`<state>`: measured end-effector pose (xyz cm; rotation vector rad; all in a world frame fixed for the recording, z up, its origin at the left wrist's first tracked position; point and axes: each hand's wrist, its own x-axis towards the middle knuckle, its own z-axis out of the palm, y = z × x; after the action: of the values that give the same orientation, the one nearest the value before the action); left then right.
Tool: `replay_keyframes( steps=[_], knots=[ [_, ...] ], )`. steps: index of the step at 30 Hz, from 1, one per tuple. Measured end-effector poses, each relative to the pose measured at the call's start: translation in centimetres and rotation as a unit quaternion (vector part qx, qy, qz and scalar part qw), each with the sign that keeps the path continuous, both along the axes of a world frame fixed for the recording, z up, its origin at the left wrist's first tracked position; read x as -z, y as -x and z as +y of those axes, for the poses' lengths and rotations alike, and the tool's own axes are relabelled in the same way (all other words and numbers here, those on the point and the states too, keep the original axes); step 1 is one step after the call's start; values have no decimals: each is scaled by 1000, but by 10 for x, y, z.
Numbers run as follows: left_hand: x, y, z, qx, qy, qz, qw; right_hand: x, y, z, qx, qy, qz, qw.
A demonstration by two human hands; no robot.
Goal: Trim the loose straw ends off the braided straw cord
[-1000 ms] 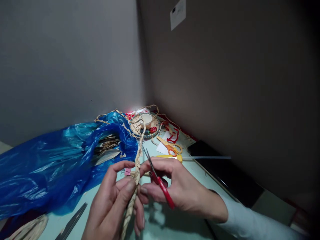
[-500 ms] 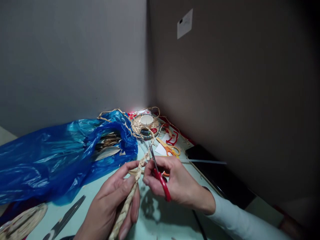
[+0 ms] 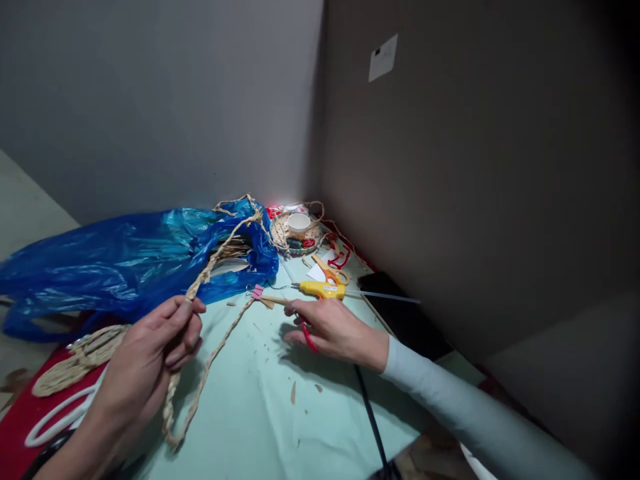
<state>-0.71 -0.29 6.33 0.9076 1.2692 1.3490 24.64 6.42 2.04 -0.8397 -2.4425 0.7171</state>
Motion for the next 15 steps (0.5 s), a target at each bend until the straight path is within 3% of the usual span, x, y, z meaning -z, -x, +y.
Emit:
replay_keyframes(
  steps=[5, 10, 12, 14, 15],
  knots=[
    [24, 7, -6, 26, 7, -43, 999, 24, 13, -15, -60, -41, -55, 996],
    [36, 0, -15, 40, 2, -79, 996, 21, -5, -71, -137, -45, -58, 988],
    [34, -4, -19, 43, -4, -83, 996, 18, -27, -102, -162, 29, -7, 986],
    [30, -8, -23, 51, -11, -85, 995, 15, -52, -126, -51, 117, 43, 991],
    [28, -10, -25, 55, -14, -84, 995, 13, -64, -133, -39, 170, 23, 984]
  ],
)
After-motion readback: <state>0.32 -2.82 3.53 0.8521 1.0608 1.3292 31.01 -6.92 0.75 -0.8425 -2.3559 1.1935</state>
